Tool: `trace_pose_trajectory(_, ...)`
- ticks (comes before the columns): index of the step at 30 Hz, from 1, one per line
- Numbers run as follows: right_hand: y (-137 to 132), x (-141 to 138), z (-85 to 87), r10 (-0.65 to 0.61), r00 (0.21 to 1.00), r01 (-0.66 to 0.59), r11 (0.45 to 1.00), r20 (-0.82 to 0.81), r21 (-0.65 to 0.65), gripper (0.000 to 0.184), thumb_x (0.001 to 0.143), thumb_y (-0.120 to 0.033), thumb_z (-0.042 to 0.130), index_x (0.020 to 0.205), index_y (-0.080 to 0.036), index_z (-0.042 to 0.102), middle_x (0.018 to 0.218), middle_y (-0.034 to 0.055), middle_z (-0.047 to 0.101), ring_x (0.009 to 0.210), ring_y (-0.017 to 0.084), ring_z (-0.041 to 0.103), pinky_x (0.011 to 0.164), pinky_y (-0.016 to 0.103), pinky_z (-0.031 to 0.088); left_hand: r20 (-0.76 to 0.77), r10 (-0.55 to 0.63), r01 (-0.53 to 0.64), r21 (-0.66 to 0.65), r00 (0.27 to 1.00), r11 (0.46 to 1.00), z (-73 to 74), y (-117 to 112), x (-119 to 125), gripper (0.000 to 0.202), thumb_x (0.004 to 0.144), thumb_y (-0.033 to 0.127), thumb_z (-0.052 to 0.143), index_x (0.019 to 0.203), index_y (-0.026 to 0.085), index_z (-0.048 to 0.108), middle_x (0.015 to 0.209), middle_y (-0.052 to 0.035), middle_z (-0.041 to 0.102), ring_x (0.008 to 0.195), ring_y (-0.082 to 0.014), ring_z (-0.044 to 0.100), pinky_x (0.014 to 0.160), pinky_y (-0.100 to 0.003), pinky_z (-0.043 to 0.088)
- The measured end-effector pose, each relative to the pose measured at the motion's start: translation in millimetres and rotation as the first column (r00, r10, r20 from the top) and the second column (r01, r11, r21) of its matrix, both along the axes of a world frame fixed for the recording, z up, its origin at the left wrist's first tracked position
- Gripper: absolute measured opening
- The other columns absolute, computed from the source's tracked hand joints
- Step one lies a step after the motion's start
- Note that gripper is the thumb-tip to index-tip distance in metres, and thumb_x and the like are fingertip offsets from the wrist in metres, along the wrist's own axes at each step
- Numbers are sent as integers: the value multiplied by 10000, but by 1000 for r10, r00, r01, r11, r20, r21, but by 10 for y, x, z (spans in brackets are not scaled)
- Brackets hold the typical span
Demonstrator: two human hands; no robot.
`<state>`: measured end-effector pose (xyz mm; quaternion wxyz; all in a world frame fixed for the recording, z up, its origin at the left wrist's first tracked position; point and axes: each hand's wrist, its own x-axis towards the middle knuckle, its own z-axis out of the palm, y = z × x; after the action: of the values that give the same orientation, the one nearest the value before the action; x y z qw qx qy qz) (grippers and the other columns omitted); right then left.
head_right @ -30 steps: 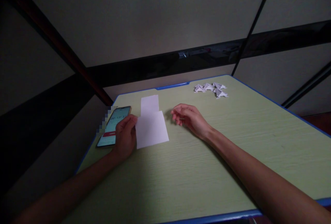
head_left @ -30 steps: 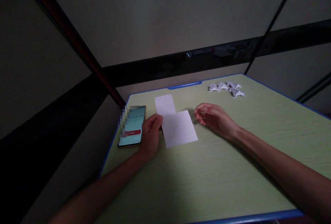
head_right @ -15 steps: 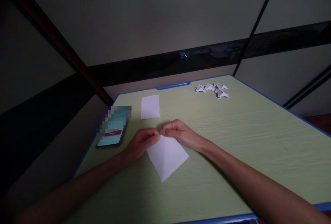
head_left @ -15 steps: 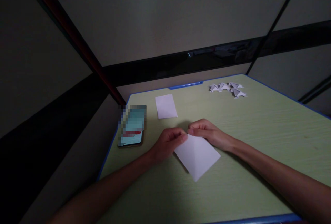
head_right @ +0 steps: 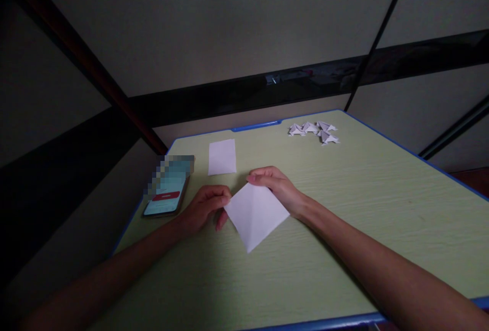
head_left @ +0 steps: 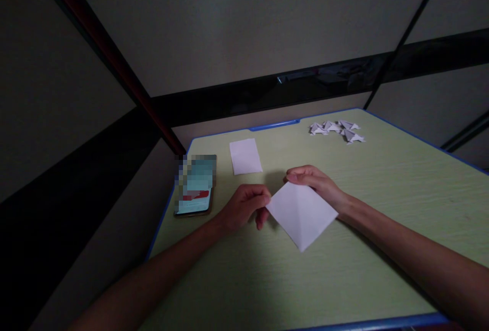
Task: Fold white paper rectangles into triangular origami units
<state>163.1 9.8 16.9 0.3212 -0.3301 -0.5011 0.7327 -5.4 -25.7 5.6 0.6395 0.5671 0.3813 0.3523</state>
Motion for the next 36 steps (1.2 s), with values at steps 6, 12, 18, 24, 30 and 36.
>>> trace_pose_trajectory(6, 74, 63, 51, -257, 953, 238, 963, -159, -130, 228, 557, -266, 610, 481, -168, 419, 399, -62, 419, 329, 53, 369, 317, 178, 232, 294, 26, 18, -145, 956, 989, 7, 37, -35, 180, 651, 224, 501, 497, 136, 474, 348, 44, 434, 272, -41, 355, 289, -155, 239)
trace_pose_trajectory(12, 113, 47, 17, -418, 881, 418, 907, -221, -45, 226, 612, -296, 599, 536, -165, 431, 441, -64, 418, 366, 47, 357, 353, 174, 248, 489, 268, -114, -321, 830, 940, 51, 104, -65, 151, 666, 247, 490, 586, 125, 525, 487, 5, 516, 426, -68, 467, 383, -157, 341)
trace_pose_trajectory(18, -49, -124, -107, -260, 966, 242, 922, 18, 300, 312, 699, -400, 536, 548, -148, 435, 467, -63, 355, 407, 40, 290, 376, 177, 198, 214, 347, -314, -173, 913, 933, -44, 38, 41, 278, 591, 361, 621, 714, 117, 575, 591, 1, 562, 516, -95, 487, 470, -205, 362)
trace_pose_trajectory(24, 7, -41, -78, -161, 987, 156, 913, -16, 378, 176, 733, -305, 528, 849, -174, 516, 517, -62, 411, 445, 60, 364, 417, 191, 276, -66, 413, -413, 24, 908, 911, -27, -6, 46, 232, 600, 322, 631, 625, 98, 576, 528, 17, 530, 486, -78, 440, 457, -193, 308)
trace_pose_trajectory(30, 166, 138, -63, 50, 996, -85, 817, 78, 571, 127, 722, -154, 535, 790, -184, 638, 1029, 52, 530, 850, 135, 508, 682, 279, 405, -112, 446, -437, 96, 888, 894, -35, 85, -23, 214, 599, 301, 623, 650, 96, 586, 552, 10, 540, 491, -82, 445, 447, -188, 311)
trace_pose_trajectory(36, 125, 86, -109, 126, 975, -212, 769, 182, 603, 117, 640, -143, 632, 743, -183, 672, 1095, 68, 496, 923, 159, 510, 756, 324, 432, -157, 424, -409, 121, 892, 904, -48, 61, -3, 156, 582, 253, 629, 595, 106, 580, 493, 30, 522, 445, -67, 421, 413, -178, 293)
